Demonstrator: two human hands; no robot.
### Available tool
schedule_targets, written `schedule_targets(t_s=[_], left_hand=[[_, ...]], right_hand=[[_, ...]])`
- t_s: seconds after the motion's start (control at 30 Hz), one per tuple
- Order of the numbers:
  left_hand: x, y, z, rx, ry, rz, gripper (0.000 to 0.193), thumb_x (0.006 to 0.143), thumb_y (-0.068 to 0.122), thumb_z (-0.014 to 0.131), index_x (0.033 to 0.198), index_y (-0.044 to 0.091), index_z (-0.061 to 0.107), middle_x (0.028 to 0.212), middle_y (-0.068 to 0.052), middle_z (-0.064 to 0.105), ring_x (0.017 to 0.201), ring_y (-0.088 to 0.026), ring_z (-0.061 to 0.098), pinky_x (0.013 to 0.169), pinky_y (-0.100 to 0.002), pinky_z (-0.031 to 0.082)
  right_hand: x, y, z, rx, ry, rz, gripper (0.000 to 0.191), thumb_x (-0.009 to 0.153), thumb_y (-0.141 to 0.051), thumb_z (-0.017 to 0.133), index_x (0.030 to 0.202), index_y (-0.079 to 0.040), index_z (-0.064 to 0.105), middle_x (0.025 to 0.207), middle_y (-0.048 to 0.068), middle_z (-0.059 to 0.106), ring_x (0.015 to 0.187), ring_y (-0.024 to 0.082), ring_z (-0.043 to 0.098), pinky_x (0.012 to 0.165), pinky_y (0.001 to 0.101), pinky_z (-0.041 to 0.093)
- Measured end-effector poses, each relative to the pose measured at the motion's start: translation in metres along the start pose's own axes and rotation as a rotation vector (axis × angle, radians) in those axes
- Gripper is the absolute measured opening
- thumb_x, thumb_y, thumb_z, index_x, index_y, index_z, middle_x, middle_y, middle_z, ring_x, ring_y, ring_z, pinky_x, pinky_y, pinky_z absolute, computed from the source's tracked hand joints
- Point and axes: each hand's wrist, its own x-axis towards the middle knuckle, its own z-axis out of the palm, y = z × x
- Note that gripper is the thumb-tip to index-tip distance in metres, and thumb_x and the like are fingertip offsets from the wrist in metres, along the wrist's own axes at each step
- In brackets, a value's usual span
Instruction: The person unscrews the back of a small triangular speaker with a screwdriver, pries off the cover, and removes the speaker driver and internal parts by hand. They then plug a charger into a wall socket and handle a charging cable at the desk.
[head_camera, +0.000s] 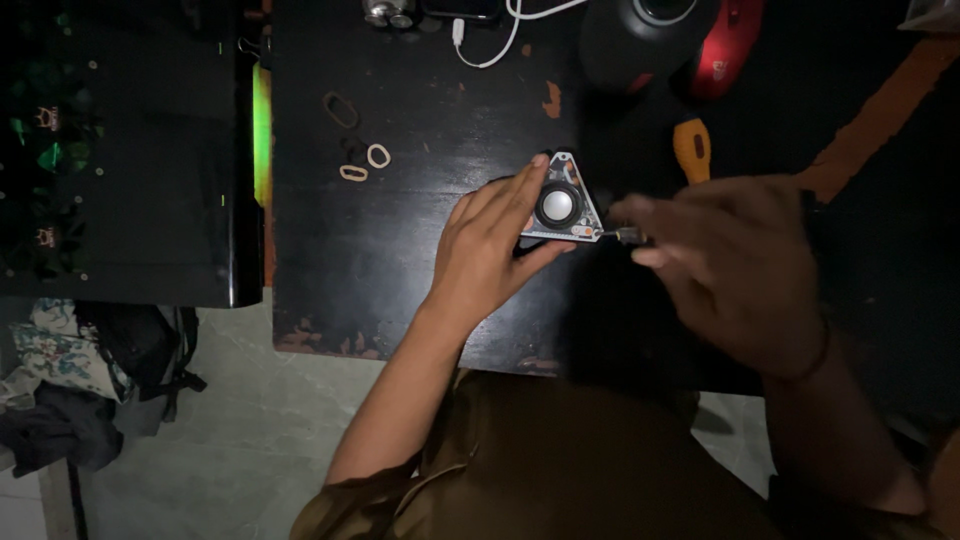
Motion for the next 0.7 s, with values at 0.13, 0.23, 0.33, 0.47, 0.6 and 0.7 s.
schedule_targets(t_s=[0.13, 0.23, 0.33, 0.47, 0.6, 0.7], left_hand=[[-0.0020, 0.0012, -0.0002, -0.007, 0.010, -0.001, 0.091, 0.078, 0.032, 0.092, 0.153, 0.004, 0.048, 0.145, -0.011, 0.064, 0.127, -0.026, 0.064, 0.106, -0.040, 0.050], [-0.0021, 0.0010, -0.0006, -0.003, 0.010, 0.006, 0.091, 0.078, 0.031, 0.091, 0.153, 0.003, 0.048, 0.145, -0.011, 0.064, 0.127, -0.027, 0.065, 0.107, -0.040, 0.050], [-0.0026, 0.0003, -0.0018, -0.008, 0.009, 0.008, 0.091, 0.078, 0.032, 0.092, 0.152, 0.004, 0.048, 0.146, -0.011, 0.063, 0.127, -0.026, 0.065, 0.106, -0.039, 0.050], [-0.0022, -0.0013, -0.0022, 0.008, 0.017, 0.017, 0.090, 0.078, 0.034, 0.091, 0.152, 0.004, 0.049, 0.146, -0.011, 0.063, 0.127, -0.026, 0.065, 0.105, -0.038, 0.050], [-0.0033, -0.0001, -0.0025, 0.021, 0.015, 0.010, 0.089, 0.079, 0.034, 0.090, 0.152, 0.004, 0.049, 0.146, -0.010, 0.064, 0.125, -0.025, 0.065, 0.104, -0.038, 0.050], [-0.0045, 0.0020, -0.0036, 0.024, 0.026, 0.015, 0.089, 0.078, 0.034, 0.091, 0.152, 0.005, 0.049, 0.144, -0.010, 0.064, 0.126, -0.026, 0.065, 0.105, -0.038, 0.050]], right_hand=[[0.0011, -0.0073, -0.0043, 0.021, -0.021, 0.052, 0.023, 0.095, -0.005, 0.067, 0.118, -0.009, 0.067, 0.121, 0.005, 0.074, 0.099, 0.020, 0.069, 0.090, 0.0394, 0.043], [-0.0010, -0.0089, -0.0056, 0.019, -0.025, 0.068, 0.019, 0.101, -0.008, 0.068, 0.120, -0.013, 0.068, 0.123, 0.001, 0.075, 0.099, 0.015, 0.069, 0.092, 0.0366, 0.041], [-0.0025, -0.0069, -0.0046, -0.024, -0.045, 0.066, 0.019, 0.103, -0.010, 0.070, 0.121, -0.014, 0.069, 0.119, 0.000, 0.076, 0.096, 0.013, 0.068, 0.094, 0.0373, 0.042], [-0.0017, -0.0078, -0.0023, -0.080, 0.001, 0.054, 0.015, 0.103, -0.013, 0.073, 0.118, -0.013, 0.072, 0.107, -0.001, 0.078, 0.090, 0.013, 0.067, 0.089, 0.0382, 0.041], [0.0027, -0.0112, -0.0051, -0.090, -0.021, 0.140, 0.022, 0.097, -0.016, 0.073, 0.118, -0.009, 0.071, 0.102, 0.003, 0.076, 0.090, 0.018, 0.067, 0.090, 0.0405, 0.047], [0.0045, -0.0117, -0.0099, -0.041, -0.023, 0.155, 0.028, 0.096, -0.017, 0.075, 0.121, -0.005, 0.070, 0.102, 0.004, 0.076, 0.090, 0.020, 0.067, 0.085, 0.0396, 0.047]])
